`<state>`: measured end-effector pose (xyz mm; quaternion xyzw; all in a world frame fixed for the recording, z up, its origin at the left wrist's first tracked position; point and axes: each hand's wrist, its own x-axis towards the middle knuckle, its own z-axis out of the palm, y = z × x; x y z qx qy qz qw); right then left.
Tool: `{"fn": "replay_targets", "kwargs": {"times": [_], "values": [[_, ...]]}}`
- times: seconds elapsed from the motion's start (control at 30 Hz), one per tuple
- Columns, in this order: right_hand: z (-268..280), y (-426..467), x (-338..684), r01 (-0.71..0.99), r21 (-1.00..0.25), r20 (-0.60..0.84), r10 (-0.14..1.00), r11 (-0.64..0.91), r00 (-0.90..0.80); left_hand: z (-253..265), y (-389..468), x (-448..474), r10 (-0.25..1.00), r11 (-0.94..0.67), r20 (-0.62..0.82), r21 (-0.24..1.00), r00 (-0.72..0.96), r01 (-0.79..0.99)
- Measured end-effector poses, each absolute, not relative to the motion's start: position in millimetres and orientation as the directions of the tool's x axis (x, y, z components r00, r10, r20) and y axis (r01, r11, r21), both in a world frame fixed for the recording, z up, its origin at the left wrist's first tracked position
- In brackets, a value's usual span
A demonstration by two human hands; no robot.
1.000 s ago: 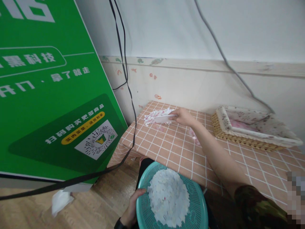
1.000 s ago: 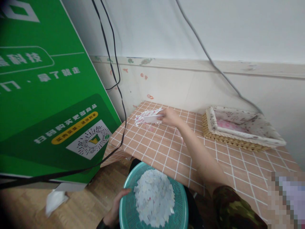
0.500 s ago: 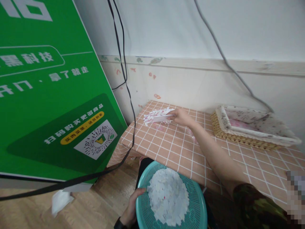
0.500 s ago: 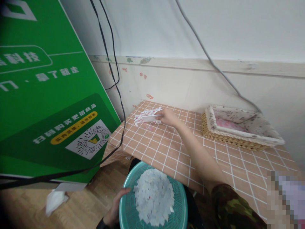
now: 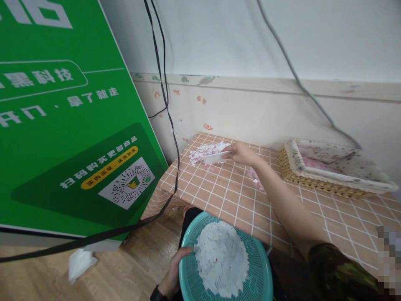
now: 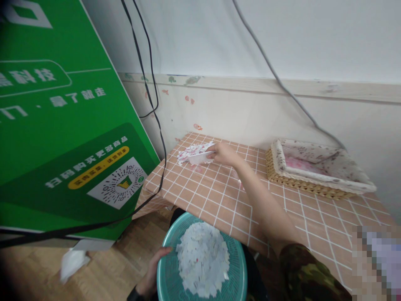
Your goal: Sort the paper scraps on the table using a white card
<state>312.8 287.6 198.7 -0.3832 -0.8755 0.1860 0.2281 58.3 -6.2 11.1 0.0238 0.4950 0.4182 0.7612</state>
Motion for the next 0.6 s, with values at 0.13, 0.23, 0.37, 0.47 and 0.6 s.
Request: {"fn": "replay_targets", "kwargs": {"times": [0.13,0.23,0.37,0.47,0.6], "values": [[199.0,285.7,310.8,0.585,-0.514,0.262,0.764,0.627,-0.589,11.1,-6.5,58.6,0.654,0.652,-0.741,0.447,0.155,-0.613],[198.7,285.5,310.5,0.574,-0.54,0.244,0.767,0.615,-0.593,11.3,-7.4,58.4,0.659,0.646,-0.737,0.45,0.153,-0.617],[201.5,286.5,315.8,0.609,-0.54,0.241,0.8,0.581,-0.549,9.0,-7.4,56.5,0.673,0.636,-0.722,0.455,0.159,-0.623],[202.6,287.2,318.5,0.613,-0.526,0.216,0.79,0.59,-0.574,6.6,-6.3,54.7,0.68,0.621,-0.721,0.466,0.137,-0.63],[200.3,288.4,317.4,0.599,-0.534,0.212,0.781,0.596,-0.588,6.6,-6.3,53.7,0.674,0.632,-0.728,0.477,0.129,-0.611]]}}
